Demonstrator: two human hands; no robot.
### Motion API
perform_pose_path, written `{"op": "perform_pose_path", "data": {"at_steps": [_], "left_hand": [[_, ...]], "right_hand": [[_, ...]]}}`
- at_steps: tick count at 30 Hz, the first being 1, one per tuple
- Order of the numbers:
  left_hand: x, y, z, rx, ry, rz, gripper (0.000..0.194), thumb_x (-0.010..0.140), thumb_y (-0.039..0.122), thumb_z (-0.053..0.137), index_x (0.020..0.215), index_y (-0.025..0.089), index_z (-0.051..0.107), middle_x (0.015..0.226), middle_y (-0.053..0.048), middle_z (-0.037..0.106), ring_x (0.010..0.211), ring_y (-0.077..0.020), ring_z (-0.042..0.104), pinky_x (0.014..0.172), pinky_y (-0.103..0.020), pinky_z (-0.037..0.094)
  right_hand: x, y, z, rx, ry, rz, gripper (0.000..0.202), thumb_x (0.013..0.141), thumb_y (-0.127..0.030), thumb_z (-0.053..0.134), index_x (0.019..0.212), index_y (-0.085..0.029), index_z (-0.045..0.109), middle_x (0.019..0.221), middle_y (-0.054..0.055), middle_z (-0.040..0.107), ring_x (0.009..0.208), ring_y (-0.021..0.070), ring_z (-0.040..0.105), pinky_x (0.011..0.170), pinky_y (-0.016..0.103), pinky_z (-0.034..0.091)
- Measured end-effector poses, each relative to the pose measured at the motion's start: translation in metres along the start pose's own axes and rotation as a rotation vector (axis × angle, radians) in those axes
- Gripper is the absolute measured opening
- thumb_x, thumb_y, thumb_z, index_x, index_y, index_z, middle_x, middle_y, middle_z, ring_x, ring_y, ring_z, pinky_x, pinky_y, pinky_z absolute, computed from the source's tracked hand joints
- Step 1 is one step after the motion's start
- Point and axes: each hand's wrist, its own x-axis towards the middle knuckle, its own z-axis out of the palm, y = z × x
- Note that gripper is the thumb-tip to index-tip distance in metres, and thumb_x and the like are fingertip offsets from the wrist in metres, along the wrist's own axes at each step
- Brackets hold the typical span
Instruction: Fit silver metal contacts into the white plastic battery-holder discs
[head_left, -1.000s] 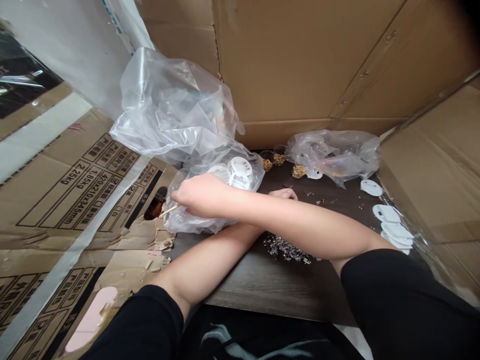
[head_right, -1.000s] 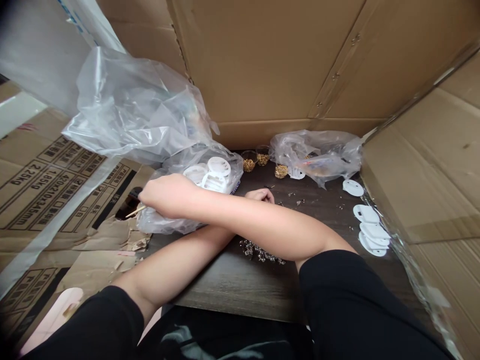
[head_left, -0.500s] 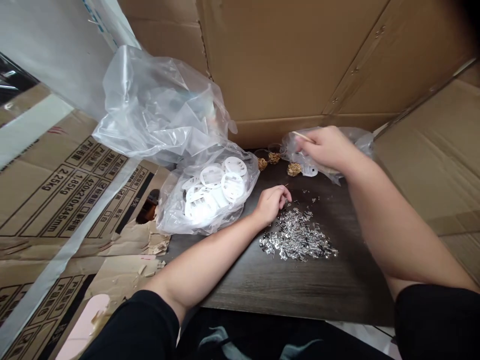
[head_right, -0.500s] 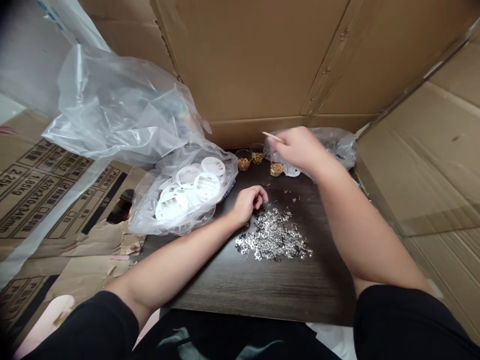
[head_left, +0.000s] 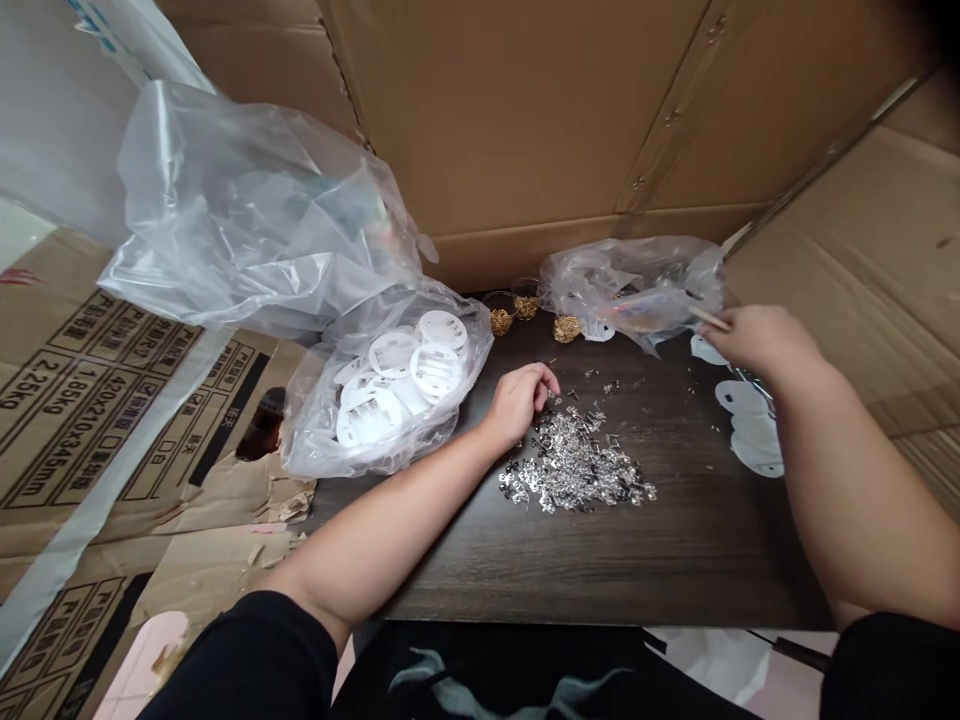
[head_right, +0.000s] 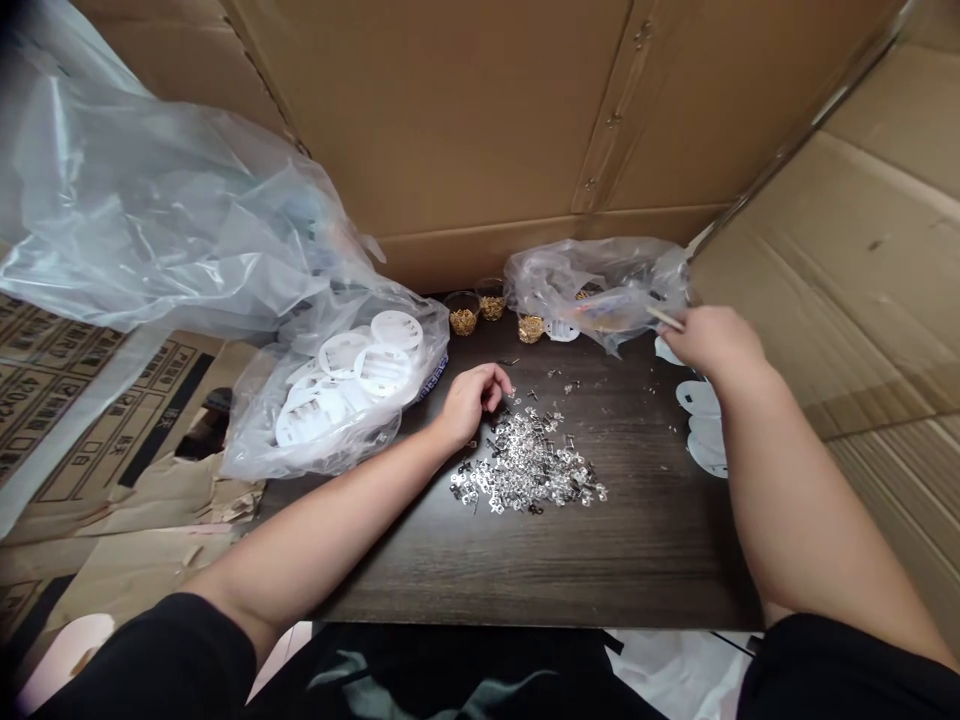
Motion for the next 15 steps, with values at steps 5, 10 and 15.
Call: {"op": "perform_pose_path", "data": {"at_steps": [5,10,15], "left_hand": [[0.0,0.002,0.0,0.006,0.005,-0.003,0.044,0.1,0.034,0.033,0.073,0.017,0.063,0.05,0.002,0.048,0.053,-0.0128,0.043,0.063,-0.028,0.037],[0.0,0.004,0.0,0.006,0.02,-0.005,0.045,0.1,0.036,0.034,0.073,0.017,0.064,0.05,0.002,0.047,0.053,-0.0127,0.043,0.061,-0.028,0.036],[0.002,0.002,0.003,-0.013,0.065,-0.014,0.036,0.099,0.04,0.041,0.08,0.018,0.063,0.061,0.002,0.051,0.057,-0.012,0.046,0.059,-0.027,0.035]], "right_hand": [[-0.024,0.012,0.033,-0.001,-0.048,-0.042,0.011,0.084,-0.03,0.074,0.079,-0.02,0.077,0.088,0.02,0.07,0.062,0.018,0.048,0.062,0.038,0.03],[-0.043,0.008,0.029,0.0,0.07,-0.066,0.016,0.087,-0.028,0.063,0.085,-0.021,0.077,0.098,0.018,0.074,0.074,0.023,0.059,0.061,0.036,0.028],[-0.063,-0.013,0.015,0.385,0.375,-0.216,0.02,0.088,-0.031,0.061,0.087,-0.016,0.075,0.087,0.013,0.073,0.079,0.0216,0.061,0.069,0.034,0.038]]}}
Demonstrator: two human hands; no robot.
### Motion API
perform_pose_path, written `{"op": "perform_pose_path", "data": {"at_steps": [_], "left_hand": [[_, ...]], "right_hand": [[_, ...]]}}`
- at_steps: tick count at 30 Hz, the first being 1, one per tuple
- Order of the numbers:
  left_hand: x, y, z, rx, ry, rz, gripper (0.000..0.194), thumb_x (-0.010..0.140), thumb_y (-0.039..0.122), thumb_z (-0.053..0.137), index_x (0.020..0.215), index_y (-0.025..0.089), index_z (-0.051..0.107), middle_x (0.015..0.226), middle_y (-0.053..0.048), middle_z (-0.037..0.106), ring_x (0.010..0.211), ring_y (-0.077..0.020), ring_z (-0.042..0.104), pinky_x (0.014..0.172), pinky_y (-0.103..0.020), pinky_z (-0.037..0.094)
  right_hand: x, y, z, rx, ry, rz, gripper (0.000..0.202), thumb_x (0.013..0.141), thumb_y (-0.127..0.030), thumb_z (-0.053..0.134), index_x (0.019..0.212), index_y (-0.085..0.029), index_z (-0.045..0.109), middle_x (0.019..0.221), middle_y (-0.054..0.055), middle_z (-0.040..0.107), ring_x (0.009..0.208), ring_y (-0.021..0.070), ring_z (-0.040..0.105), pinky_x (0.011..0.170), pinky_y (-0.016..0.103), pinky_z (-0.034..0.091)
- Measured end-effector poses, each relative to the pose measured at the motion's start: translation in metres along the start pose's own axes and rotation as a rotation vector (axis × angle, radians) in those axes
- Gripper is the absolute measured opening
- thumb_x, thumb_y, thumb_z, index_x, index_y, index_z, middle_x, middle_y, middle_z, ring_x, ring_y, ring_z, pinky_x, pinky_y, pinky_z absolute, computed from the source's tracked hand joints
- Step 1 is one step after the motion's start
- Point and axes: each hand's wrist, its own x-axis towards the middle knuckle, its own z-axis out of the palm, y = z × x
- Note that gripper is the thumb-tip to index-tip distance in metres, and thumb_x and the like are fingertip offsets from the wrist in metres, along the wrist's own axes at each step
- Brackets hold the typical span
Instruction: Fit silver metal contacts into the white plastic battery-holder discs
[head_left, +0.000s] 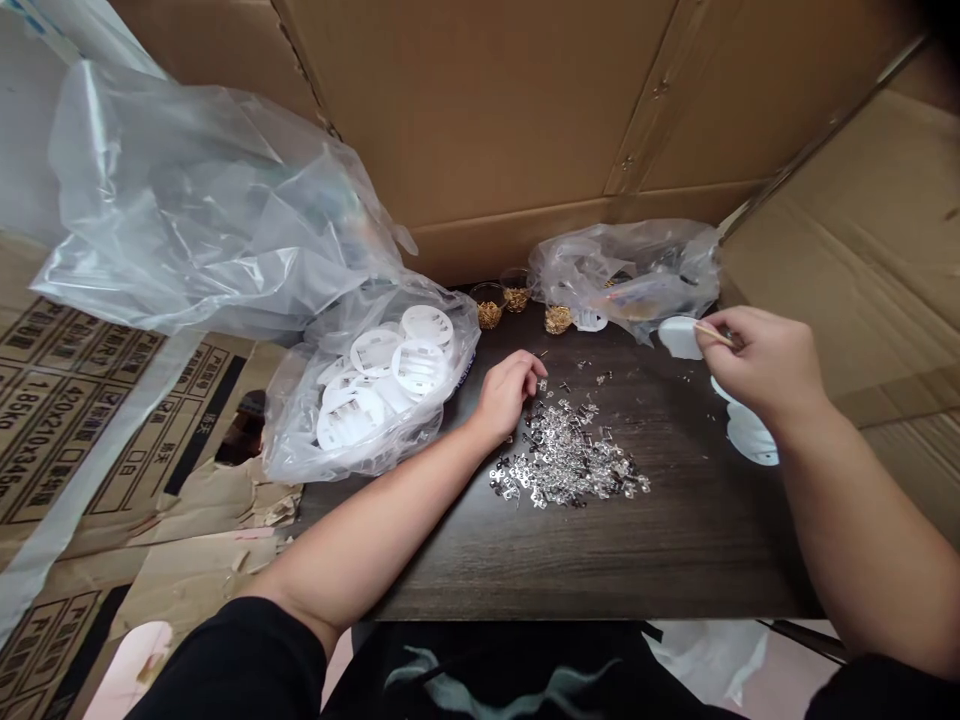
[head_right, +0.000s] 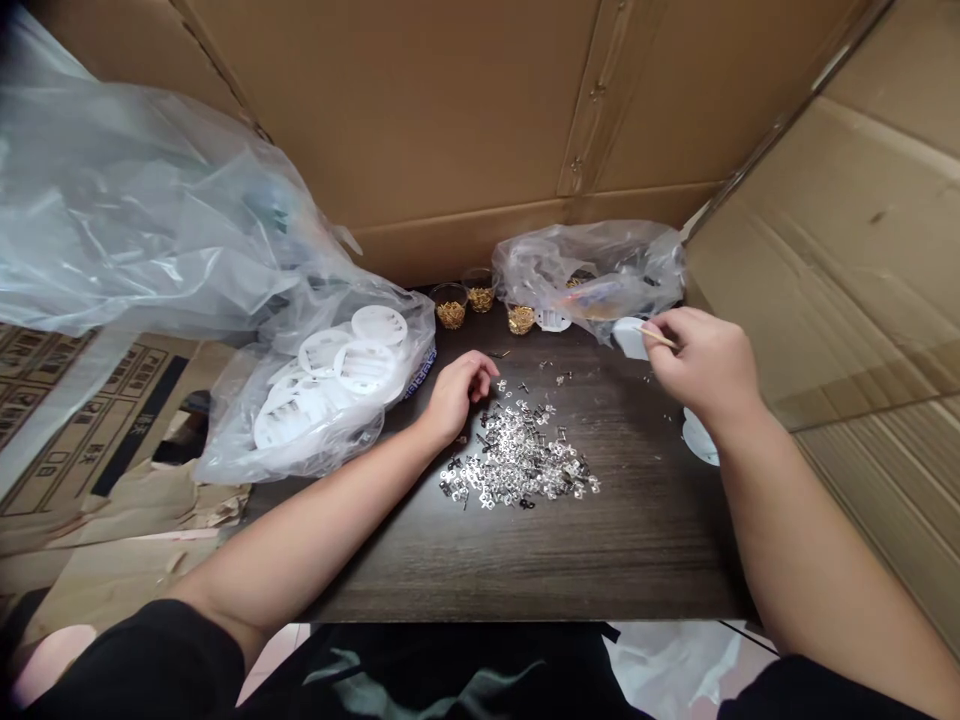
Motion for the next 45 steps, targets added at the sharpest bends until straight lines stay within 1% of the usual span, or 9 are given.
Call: {"op": "perform_pose_path", "data": {"at_steps": [7,13,17,20,33,38,41,43,45], "left_hand": [[0.002,-0.001,0.003,0.045,0.024,-0.002,0.019,0.092,0.035,0.062,0.1,0.018,0.066,0.085,0.0,0.062,0.069,-0.0105,0.053,0.065,-0.024,0.044],[0.0,-0.001,0.003,0.069,-0.013,0.006,0.029,0.088,0.037,0.073,0.107,0.016,0.071,0.088,-0.003,0.068,0.068,-0.0093,0.055,0.065,-0.023,0.045],[0.001,0.003,0.0,-0.078,-0.015,-0.04,0.04,0.096,0.052,0.062,0.111,0.016,0.07,0.077,-0.001,0.068,0.067,-0.0107,0.059,0.065,-0.024,0.049],[0.0,0.006,-0.002,-0.123,-0.008,-0.07,0.041,0.091,0.049,0.072,0.115,0.017,0.068,0.072,0.002,0.066,0.062,-0.0092,0.06,0.062,-0.022,0.05],[0.0,0.001,-0.003,-0.196,0.059,-0.116,0.036,0.089,0.04,0.076,0.116,0.018,0.068,0.078,0.001,0.072,0.058,-0.0074,0.061,0.058,-0.02,0.051],[0.0,0.0,-0.002,-0.146,0.125,-0.094,0.036,0.093,0.047,0.071,0.116,0.019,0.072,0.109,-0.007,0.076,0.088,-0.0126,0.069,0.077,-0.023,0.056],[0.0,-0.001,0.0,-0.189,0.185,-0.105,0.036,0.089,0.053,0.074,0.101,0.019,0.067,0.087,-0.001,0.072,0.072,-0.0102,0.062,0.065,-0.02,0.051],[0.001,-0.002,0.0,-0.186,0.215,-0.113,0.041,0.087,0.056,0.075,0.085,0.019,0.058,0.07,0.004,0.06,0.059,-0.0077,0.051,0.055,-0.018,0.042],[0.001,-0.003,-0.001,-0.16,0.219,-0.107,0.045,0.089,0.058,0.073,0.078,0.019,0.053,0.066,0.004,0.054,0.058,-0.0074,0.046,0.054,-0.018,0.04]], "right_hand": [[-0.006,-0.053,0.057,0.523,0.02,-0.17,0.033,0.098,-0.041,0.057,0.078,-0.018,0.071,0.059,0.0,0.062,0.052,0.0136,0.054,0.052,0.027,0.042],[-0.014,-0.071,0.087,0.596,0.202,-0.394,0.019,0.098,-0.028,0.063,0.089,-0.019,0.076,0.086,0.007,0.071,0.072,0.0156,0.064,0.066,0.03,0.051],[-0.021,-0.065,0.091,0.469,0.238,-0.695,0.013,0.096,-0.024,0.072,0.106,-0.022,0.08,0.085,0.003,0.063,0.064,0.0101,0.055,0.056,0.024,0.045],[-0.023,-0.063,0.091,0.384,0.194,-0.812,0.019,0.094,-0.027,0.075,0.112,-0.023,0.08,0.072,-0.001,0.059,0.059,0.0097,0.051,0.053,0.025,0.041],[-0.024,-0.066,0.094,0.412,0.049,-0.696,0.039,0.093,-0.04,0.076,0.12,-0.011,0.073,0.09,0.007,0.072,0.07,0.015,0.066,0.06,0.029,0.052],[-0.024,-0.068,0.092,0.417,0.033,-0.843,0.035,0.096,-0.033,0.073,0.125,-0.012,0.071,0.09,0.004,0.074,0.067,0.0139,0.063,0.058,0.03,0.049],[-0.027,-0.068,0.091,0.37,0.029,-0.921,0.031,0.101,-0.02,0.064,0.131,-0.017,0.069,0.086,0.0,0.074,0.061,0.0127,0.057,0.055,0.031,0.043],[-0.029,-0.068,0.09,0.332,0.002,-0.966,0.033,0.102,-0.015,0.058,0.133,-0.02,0.069,0.083,-0.001,0.074,0.06,0.0126,0.055,0.054,0.031,0.039],[-0.031,-0.068,0.09,0.304,-0.007,-0.975,0.034,0.104,-0.015,0.053,0.133,-0.022,0.069,0.079,-0.002,0.073,0.061,0.0127,0.057,0.054,0.031,0.039]]}}
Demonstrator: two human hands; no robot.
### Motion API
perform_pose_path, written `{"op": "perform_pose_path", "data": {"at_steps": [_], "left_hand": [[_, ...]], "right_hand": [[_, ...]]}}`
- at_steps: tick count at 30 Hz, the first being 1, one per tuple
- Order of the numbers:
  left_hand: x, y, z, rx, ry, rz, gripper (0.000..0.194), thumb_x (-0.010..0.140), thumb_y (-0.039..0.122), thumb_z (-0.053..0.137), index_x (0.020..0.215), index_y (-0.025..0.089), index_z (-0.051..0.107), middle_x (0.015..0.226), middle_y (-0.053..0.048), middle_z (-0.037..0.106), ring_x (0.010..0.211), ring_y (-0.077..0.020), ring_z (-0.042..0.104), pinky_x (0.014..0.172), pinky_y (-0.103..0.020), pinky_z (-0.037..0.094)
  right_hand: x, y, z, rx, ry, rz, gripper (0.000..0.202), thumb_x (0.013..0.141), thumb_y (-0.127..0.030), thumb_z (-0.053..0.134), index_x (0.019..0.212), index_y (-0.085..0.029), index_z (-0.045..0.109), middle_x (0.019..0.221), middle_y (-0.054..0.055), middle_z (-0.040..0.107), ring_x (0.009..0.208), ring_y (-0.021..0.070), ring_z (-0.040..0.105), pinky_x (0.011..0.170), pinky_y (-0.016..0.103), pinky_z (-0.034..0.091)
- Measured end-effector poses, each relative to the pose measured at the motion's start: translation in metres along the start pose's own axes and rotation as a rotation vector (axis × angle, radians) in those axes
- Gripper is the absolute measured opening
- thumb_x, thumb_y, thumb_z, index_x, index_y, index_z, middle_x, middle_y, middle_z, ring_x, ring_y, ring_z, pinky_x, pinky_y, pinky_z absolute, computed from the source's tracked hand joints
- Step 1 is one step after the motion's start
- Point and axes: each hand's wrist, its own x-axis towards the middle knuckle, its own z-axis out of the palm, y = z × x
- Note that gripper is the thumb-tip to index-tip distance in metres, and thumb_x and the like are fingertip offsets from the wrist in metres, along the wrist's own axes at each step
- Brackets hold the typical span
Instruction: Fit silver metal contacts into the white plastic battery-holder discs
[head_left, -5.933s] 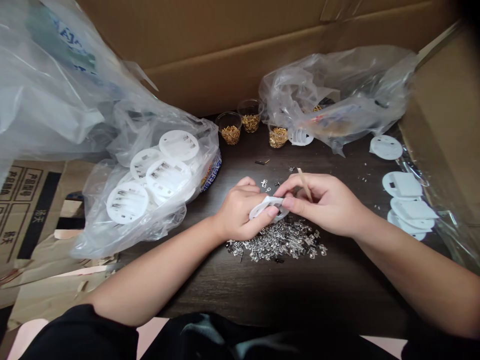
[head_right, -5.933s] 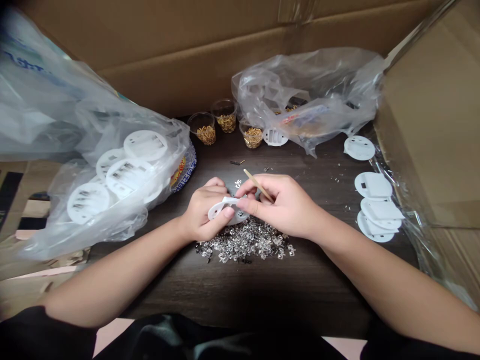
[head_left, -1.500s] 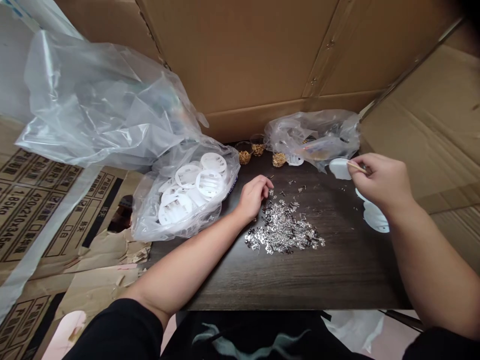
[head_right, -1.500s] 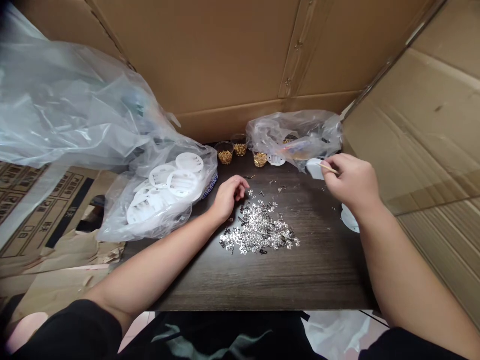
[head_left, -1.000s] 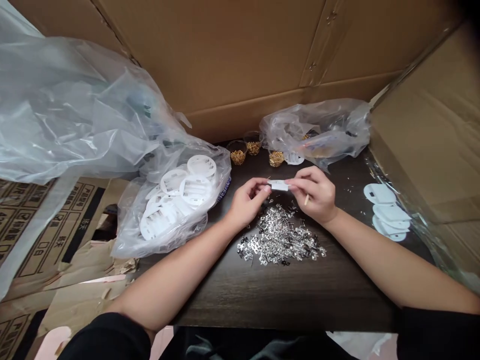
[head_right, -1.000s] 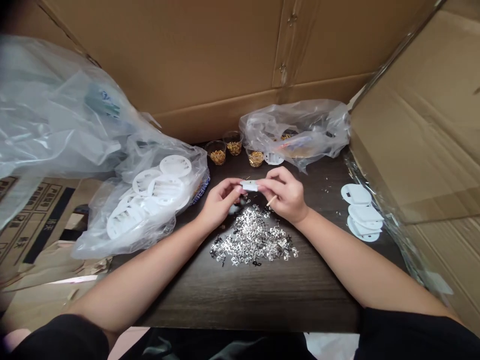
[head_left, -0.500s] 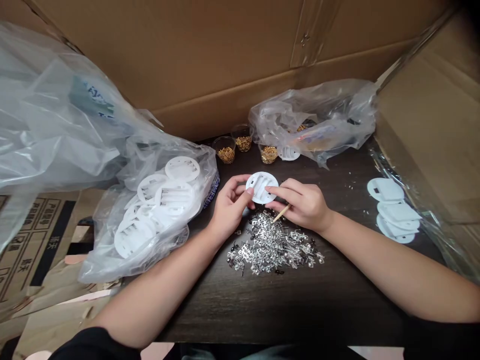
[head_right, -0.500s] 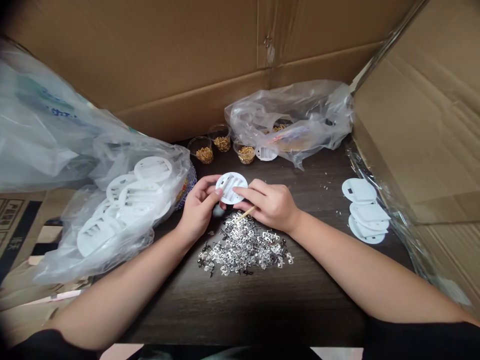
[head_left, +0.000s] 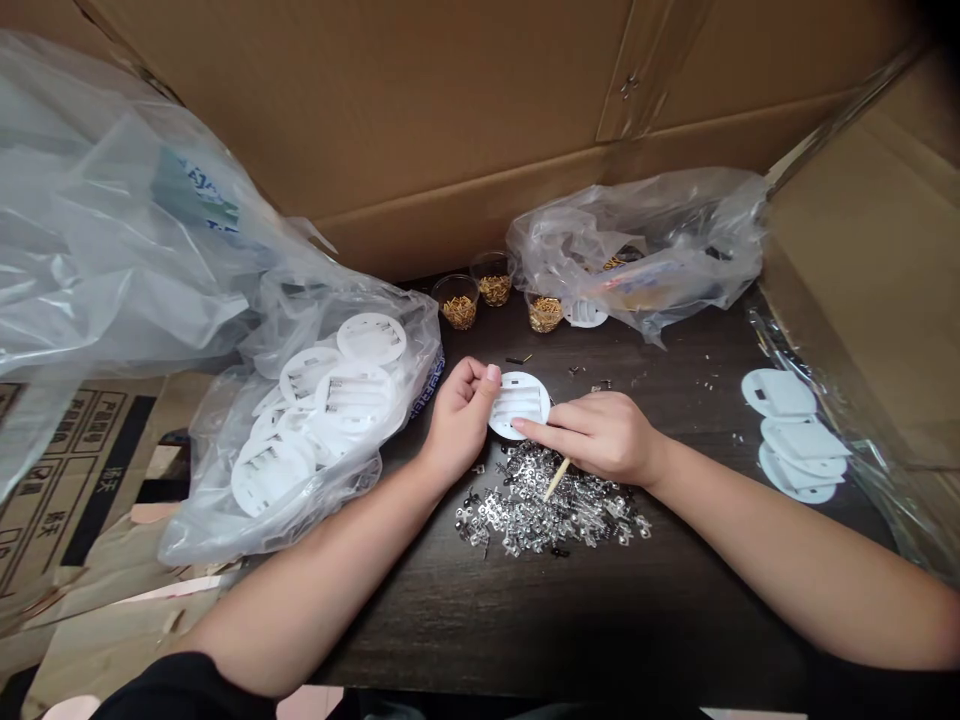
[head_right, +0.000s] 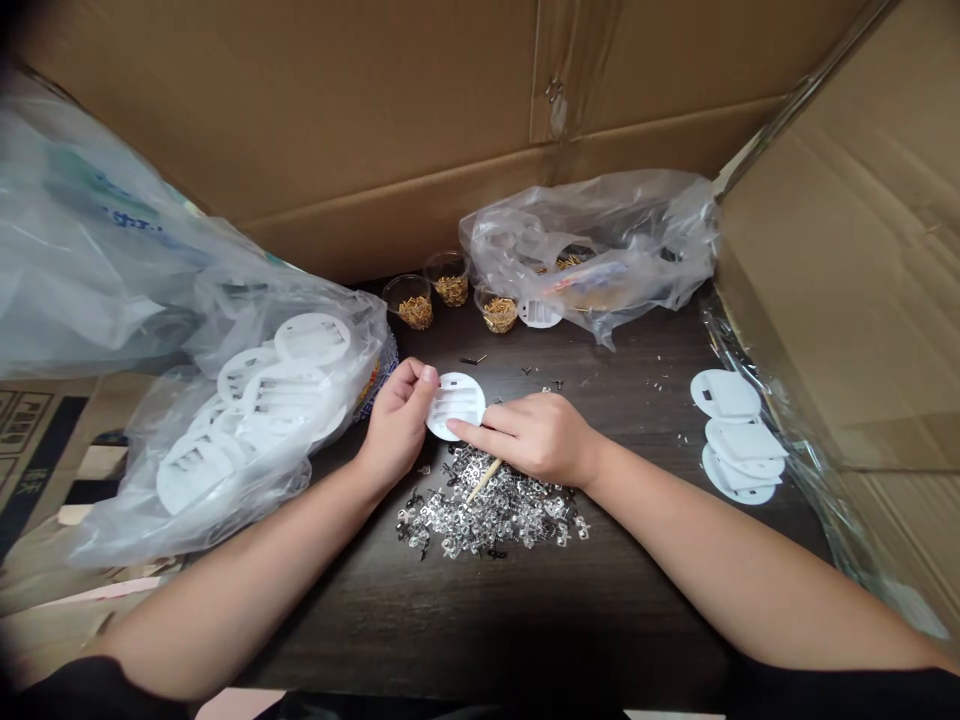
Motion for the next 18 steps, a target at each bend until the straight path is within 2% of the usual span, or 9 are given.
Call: {"op": "perform_pose_path", "data": {"at_steps": [2,5,8,11,12,14,17,18], "left_hand": [[-0.0005,-0.0006,-0.0021,0.009,-0.035,0.019,0.044,0.093,0.06,0.067,0.082,0.019,0.058,0.073,0.002,0.059,0.064,-0.009,0.05,0.06,-0.02,0.045],[-0.0027,0.0008,-0.0039,-0.004,-0.174,0.036,0.048,0.097,0.064,0.057,0.107,0.019,0.07,0.096,-0.006,0.071,0.074,-0.0126,0.06,0.069,-0.024,0.052],[-0.0057,0.0038,-0.0019,0.052,-0.311,0.043,0.058,0.092,0.059,0.067,0.135,0.021,0.064,0.12,-0.011,0.073,0.086,-0.0166,0.067,0.074,-0.028,0.057],[-0.0076,0.0061,0.0023,0.091,-0.325,0.066,0.07,0.085,0.049,0.08,0.146,0.022,0.056,0.135,-0.012,0.069,0.108,-0.0226,0.069,0.085,-0.03,0.059],[-0.0078,0.0066,0.0035,0.086,-0.316,0.063,0.071,0.085,0.047,0.08,0.147,0.022,0.055,0.134,-0.012,0.07,0.107,-0.0225,0.069,0.084,-0.03,0.059],[-0.0072,0.0073,0.0049,0.066,-0.297,0.039,0.07,0.087,0.046,0.078,0.149,0.022,0.053,0.128,-0.012,0.072,0.093,-0.0185,0.07,0.073,-0.026,0.058],[-0.0053,0.0073,0.0043,0.052,-0.256,0.002,0.065,0.087,0.042,0.077,0.146,0.023,0.057,0.116,-0.009,0.073,0.069,-0.0103,0.06,0.059,-0.022,0.052],[-0.0047,0.0068,0.0034,0.046,-0.24,-0.011,0.061,0.087,0.04,0.076,0.143,0.023,0.059,0.113,-0.008,0.073,0.066,-0.009,0.057,0.057,-0.022,0.051]], "right_hand": [[-0.0001,-0.0008,-0.0004,-0.022,0.009,0.026,0.033,0.105,-0.018,0.053,0.132,-0.025,0.07,0.075,-0.003,0.073,0.061,0.0126,0.058,0.055,0.031,0.039],[0.0011,-0.0005,0.0004,-0.004,0.051,0.086,0.028,0.103,-0.022,0.06,0.129,-0.023,0.072,0.073,-0.003,0.074,0.059,0.0125,0.058,0.055,0.031,0.042],[0.0021,0.0003,0.0026,0.064,0.118,0.123,0.027,0.1,-0.022,0.066,0.127,-0.018,0.07,0.074,-0.002,0.074,0.06,0.0132,0.061,0.057,0.03,0.047],[0.0021,-0.0008,0.0041,0.111,0.121,0.137,0.027,0.099,-0.021,0.067,0.125,-0.017,0.068,0.075,0.0,0.074,0.061,0.0142,0.064,0.057,0.03,0.049],[0.002,-0.0015,0.0042,0.138,0.119,0.144,0.027,0.098,-0.022,0.067,0.125,-0.017,0.067,0.077,0.0,0.074,0.061,0.0142,0.065,0.057,0.03,0.05],[0.0018,-0.0022,0.0039,0.199,0.167,0.208,0.028,0.097,-0.024,0.067,0.125,-0.018,0.065,0.079,0.0,0.074,0.061,0.0131,0.065,0.057,0.028,0.051],[0.002,0.0012,0.004,0.177,0.312,0.494,0.023,0.097,-0.024,0.063,0.12,-0.02,0.066,0.08,0.0,0.073,0.06,0.0123,0.064,0.058,0.027,0.052],[0.0024,0.0038,0.0046,0.139,0.318,0.612,0.021,0.097,-0.024,0.061,0.117,-0.02,0.067,0.083,0.002,0.074,0.063,0.0133,0.065,0.06,0.028,0.052]]}}
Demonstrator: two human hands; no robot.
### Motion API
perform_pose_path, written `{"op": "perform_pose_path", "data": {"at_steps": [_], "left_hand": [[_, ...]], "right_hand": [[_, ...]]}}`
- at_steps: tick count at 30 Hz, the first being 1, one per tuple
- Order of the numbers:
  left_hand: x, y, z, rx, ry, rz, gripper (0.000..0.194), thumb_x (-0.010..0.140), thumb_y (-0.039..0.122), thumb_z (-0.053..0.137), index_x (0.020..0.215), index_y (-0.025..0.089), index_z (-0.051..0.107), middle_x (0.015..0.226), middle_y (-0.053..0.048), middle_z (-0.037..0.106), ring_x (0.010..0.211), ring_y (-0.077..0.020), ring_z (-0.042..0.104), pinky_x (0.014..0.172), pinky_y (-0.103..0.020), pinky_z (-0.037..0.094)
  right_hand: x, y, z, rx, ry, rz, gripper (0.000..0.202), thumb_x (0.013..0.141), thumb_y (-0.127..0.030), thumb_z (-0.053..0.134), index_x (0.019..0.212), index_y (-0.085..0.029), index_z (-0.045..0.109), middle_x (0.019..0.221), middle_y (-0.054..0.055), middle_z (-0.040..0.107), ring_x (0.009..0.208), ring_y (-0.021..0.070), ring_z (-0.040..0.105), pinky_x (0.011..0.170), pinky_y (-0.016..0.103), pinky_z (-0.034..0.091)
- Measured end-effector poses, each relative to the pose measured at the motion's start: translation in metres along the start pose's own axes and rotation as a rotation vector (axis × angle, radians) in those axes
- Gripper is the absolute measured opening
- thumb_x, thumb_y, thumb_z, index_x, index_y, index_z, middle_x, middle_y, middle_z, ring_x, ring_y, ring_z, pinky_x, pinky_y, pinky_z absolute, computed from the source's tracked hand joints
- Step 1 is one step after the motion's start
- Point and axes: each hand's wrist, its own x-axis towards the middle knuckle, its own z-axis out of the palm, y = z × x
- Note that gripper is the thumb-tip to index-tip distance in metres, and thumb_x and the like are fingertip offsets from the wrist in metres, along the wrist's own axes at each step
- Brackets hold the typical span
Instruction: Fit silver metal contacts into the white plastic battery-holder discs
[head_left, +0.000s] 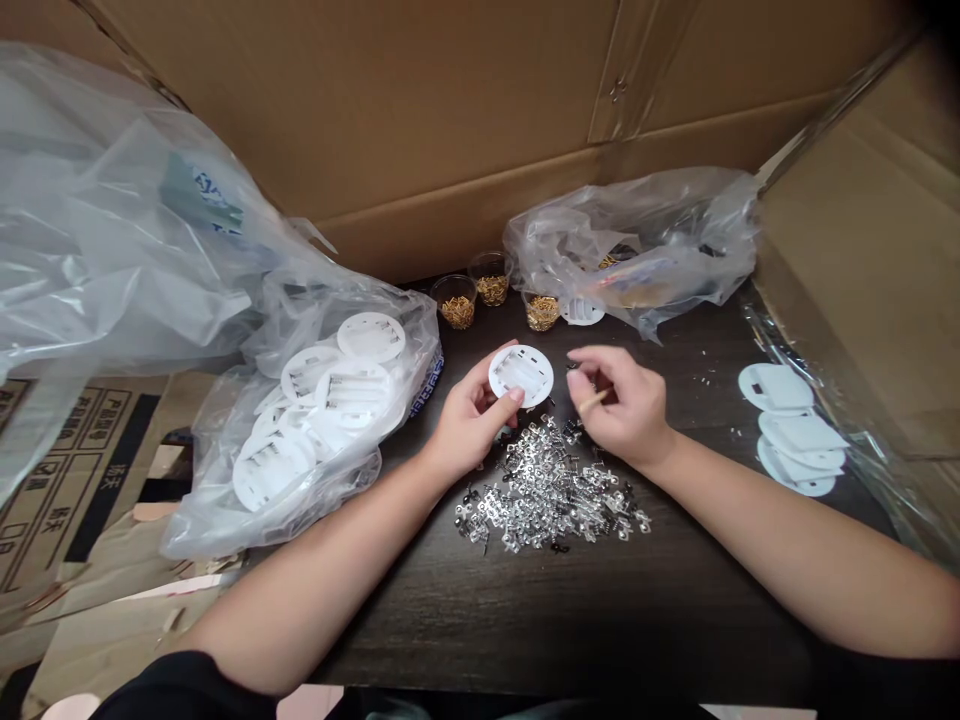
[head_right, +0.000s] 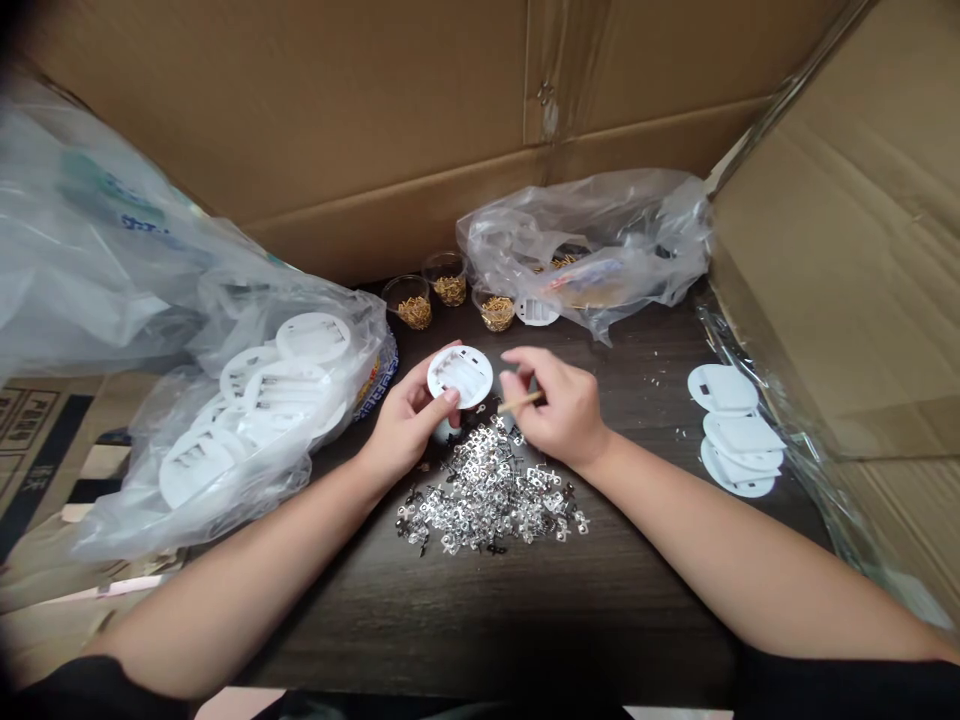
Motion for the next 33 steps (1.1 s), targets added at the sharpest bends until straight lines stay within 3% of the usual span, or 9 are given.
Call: {"op": "perform_pose_path", "data": {"at_steps": [4,9,13,17,19,22,25,29,33], "left_hand": [[0.0,-0.005,-0.006,-0.065,0.033,-0.04,0.044,0.084,0.029,0.068,0.128,0.023,0.071,0.105,-0.005,0.074,0.068,-0.0107,0.057,0.054,-0.02,0.046],[0.001,-0.006,-0.009,-0.093,0.031,-0.017,0.031,0.082,0.029,0.061,0.105,0.019,0.079,0.102,-0.006,0.077,0.081,-0.0163,0.065,0.065,-0.024,0.05],[0.002,-0.004,-0.007,-0.065,0.046,-0.007,0.043,0.098,0.052,0.053,0.098,0.018,0.079,0.101,-0.008,0.078,0.085,-0.0175,0.068,0.068,-0.026,0.051],[0.002,-0.006,-0.007,-0.114,0.026,-0.058,0.059,0.099,0.069,0.044,0.097,0.02,0.078,0.089,-0.007,0.076,0.074,-0.0158,0.067,0.063,-0.026,0.05],[0.002,-0.007,-0.007,-0.124,0.027,-0.072,0.061,0.099,0.071,0.043,0.098,0.02,0.077,0.089,-0.007,0.076,0.072,-0.0154,0.066,0.063,-0.026,0.05],[0.002,-0.008,-0.007,-0.137,0.029,-0.077,0.061,0.099,0.071,0.043,0.099,0.02,0.077,0.091,-0.007,0.076,0.073,-0.0155,0.067,0.065,-0.027,0.052],[0.002,-0.008,-0.008,-0.134,0.026,-0.079,0.061,0.1,0.07,0.041,0.1,0.02,0.077,0.093,-0.007,0.076,0.076,-0.0162,0.068,0.067,-0.027,0.053],[0.002,-0.01,-0.009,-0.091,0.062,-0.027,0.045,0.099,0.057,0.049,0.099,0.019,0.074,0.097,-0.006,0.074,0.083,-0.0167,0.067,0.073,-0.027,0.054],[0.003,-0.01,-0.006,-0.086,0.138,-0.029,0.021,0.089,0.038,0.064,0.1,0.02,0.065,0.089,-0.001,0.069,0.07,-0.0116,0.061,0.061,-0.022,0.05]], "right_hand": [[0.007,0.009,0.004,-0.307,-0.169,0.267,0.018,0.093,-0.027,0.059,0.105,-0.021,0.072,0.097,0.006,0.076,0.075,0.0198,0.068,0.058,0.032,0.042],[0.007,0.012,0.007,-0.434,-0.367,0.219,0.019,0.095,-0.026,0.057,0.101,-0.021,0.073,0.093,0.006,0.072,0.073,0.0192,0.062,0.056,0.031,0.029],[0.005,0.014,0.007,-0.261,-0.392,0.137,0.019,0.094,-0.021,0.055,0.098,-0.02,0.074,0.091,0.006,0.071,0.078,0.0196,0.064,0.063,0.031,0.039],[0.004,0.014,0.006,0.001,-0.359,0.03,0.022,0.092,-0.015,0.055,0.102,-0.018,0.074,0.093,0.005,0.073,0.08,0.0186,0.066,0.073,0.032,0.049],[0.004,0.012,0.006,0.012,-0.291,0.023,0.022,0.094,-0.016,0.055,0.102,-0.018,0.075,0.094,0.006,0.073,0.082,0.0182,0.067,0.075,0.032,0.051],[0.004,0.011,0.007,-0.196,-0.204,0.129,0.02,0.096,-0.022,0.057,0.101,-0.019,0.076,0.098,0.006,0.074,0.084,0.0192,0.068,0.067,0.032,0.047],[0.004,0.012,0.008,-0.399,-0.244,0.225,0.019,0.095,-0.031,0.061,0.098,-0.02,0.076,0.097,0.005,0.072,0.079,0.02,0.066,0.055,0.031,0.034],[0.004,0.014,0.008,-0.417,-0.336,0.211,0.019,0.096,-0.033,0.06,0.099,-0.021,0.074,0.097,0.005,0.069,0.077,0.0187,0.063,0.053,0.031,0.029],[0.004,0.014,0.007,-0.403,-0.349,0.221,0.014,0.094,-0.029,0.061,0.095,-0.021,0.073,0.093,0.004,0.069,0.075,0.0181,0.061,0.055,0.031,0.029]]}}
